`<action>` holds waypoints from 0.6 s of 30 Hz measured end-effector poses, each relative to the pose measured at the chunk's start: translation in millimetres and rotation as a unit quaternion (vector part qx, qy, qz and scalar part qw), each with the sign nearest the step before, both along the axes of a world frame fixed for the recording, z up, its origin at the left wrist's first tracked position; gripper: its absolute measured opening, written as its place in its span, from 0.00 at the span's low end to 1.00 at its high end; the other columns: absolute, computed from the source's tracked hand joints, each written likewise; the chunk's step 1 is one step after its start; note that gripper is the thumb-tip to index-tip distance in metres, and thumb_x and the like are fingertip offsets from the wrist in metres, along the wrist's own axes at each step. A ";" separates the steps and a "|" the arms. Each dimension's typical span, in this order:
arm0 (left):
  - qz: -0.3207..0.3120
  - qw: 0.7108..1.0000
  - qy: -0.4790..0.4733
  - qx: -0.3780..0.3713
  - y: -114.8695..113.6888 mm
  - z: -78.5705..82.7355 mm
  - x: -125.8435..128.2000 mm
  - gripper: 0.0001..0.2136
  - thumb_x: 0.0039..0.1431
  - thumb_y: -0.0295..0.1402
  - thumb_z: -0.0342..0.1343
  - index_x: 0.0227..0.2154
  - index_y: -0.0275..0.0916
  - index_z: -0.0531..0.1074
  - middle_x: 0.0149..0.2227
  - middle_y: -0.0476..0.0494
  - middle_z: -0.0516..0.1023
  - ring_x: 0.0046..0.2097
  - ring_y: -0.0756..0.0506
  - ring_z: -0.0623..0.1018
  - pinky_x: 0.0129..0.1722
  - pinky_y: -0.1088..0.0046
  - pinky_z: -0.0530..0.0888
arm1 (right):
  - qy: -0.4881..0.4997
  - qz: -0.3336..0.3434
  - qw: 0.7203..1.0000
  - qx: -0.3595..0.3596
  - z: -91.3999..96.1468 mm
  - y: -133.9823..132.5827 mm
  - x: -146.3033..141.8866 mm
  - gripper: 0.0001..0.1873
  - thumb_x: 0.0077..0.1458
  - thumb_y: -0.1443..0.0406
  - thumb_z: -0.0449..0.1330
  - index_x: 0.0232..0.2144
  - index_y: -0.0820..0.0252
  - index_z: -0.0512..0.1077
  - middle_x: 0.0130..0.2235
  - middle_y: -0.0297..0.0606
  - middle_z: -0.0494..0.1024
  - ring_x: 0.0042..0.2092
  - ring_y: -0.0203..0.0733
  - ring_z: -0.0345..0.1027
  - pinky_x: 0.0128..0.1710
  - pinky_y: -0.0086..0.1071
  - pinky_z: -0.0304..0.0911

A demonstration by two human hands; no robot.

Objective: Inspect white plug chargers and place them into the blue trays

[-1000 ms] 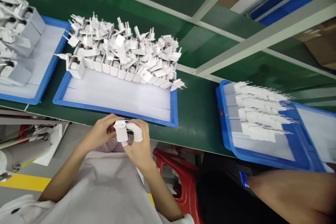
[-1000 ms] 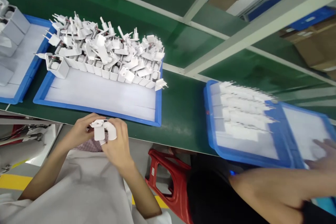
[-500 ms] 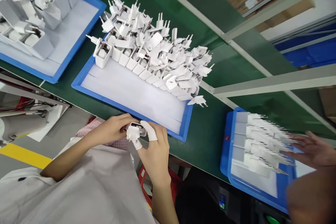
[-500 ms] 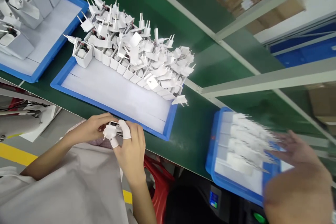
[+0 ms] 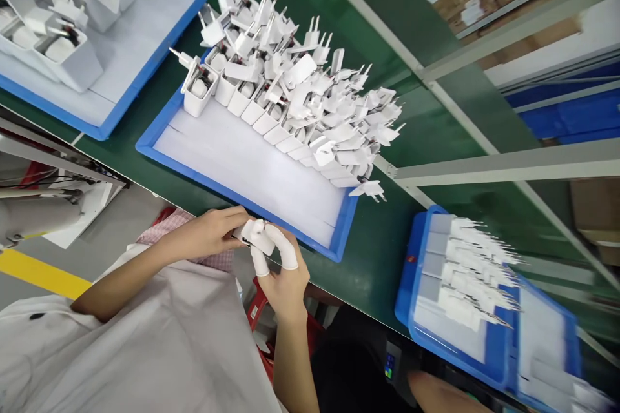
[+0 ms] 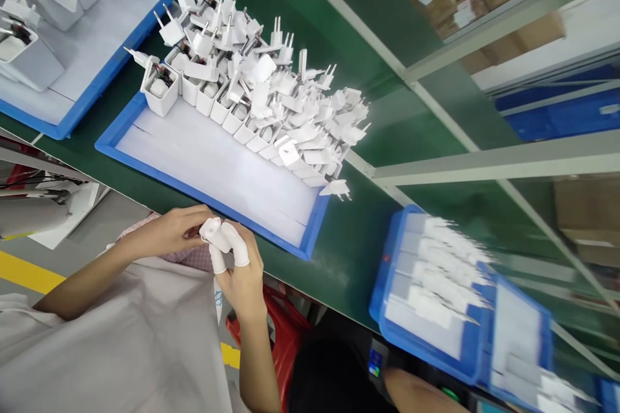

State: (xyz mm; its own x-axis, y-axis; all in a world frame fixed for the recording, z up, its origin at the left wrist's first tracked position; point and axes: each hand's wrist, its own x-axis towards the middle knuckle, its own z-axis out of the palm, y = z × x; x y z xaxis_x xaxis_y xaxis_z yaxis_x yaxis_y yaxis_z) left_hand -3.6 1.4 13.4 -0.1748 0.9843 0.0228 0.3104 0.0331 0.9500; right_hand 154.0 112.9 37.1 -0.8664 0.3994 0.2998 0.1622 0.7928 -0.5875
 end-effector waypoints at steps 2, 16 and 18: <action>0.001 1.000 0.003 0.003 0.2 -0.3 0.3 0.07 0.61 0.25 0.53 0.41 0.38 0.70 0.40 0.47 0.71 0.38 0.49 0.72 0.36 0.76 0.67 | 0.027 0.021 0.999 -0.024 -0.5 3.3 -3.9 0.19 0.59 0.70 0.58 0.51 0.52 0.64 0.46 0.41 0.75 0.48 0.46 0.71 0.45 0.42 0.70; -0.019 1.000 -0.001 -0.012 0.5 0.1 -1.6 0.15 0.63 0.28 0.53 0.52 0.40 0.68 0.43 0.45 0.72 0.40 0.48 0.73 0.38 0.75 0.68 | -0.024 0.110 0.992 -0.057 18.1 25.0 0.1 0.18 0.59 0.72 0.57 0.50 0.52 0.68 0.49 0.40 0.76 0.49 0.45 0.73 0.47 0.39 0.72; -0.023 1.000 -0.006 -0.017 0.7 0.9 -2.2 0.15 0.62 0.27 0.54 0.52 0.41 0.68 0.44 0.45 0.72 0.40 0.48 0.73 0.38 0.75 0.68 | -0.031 0.123 0.990 -0.056 18.3 30.1 3.0 0.20 0.60 0.73 0.57 0.53 0.50 0.67 0.51 0.40 0.75 0.50 0.45 0.73 0.47 0.39 0.73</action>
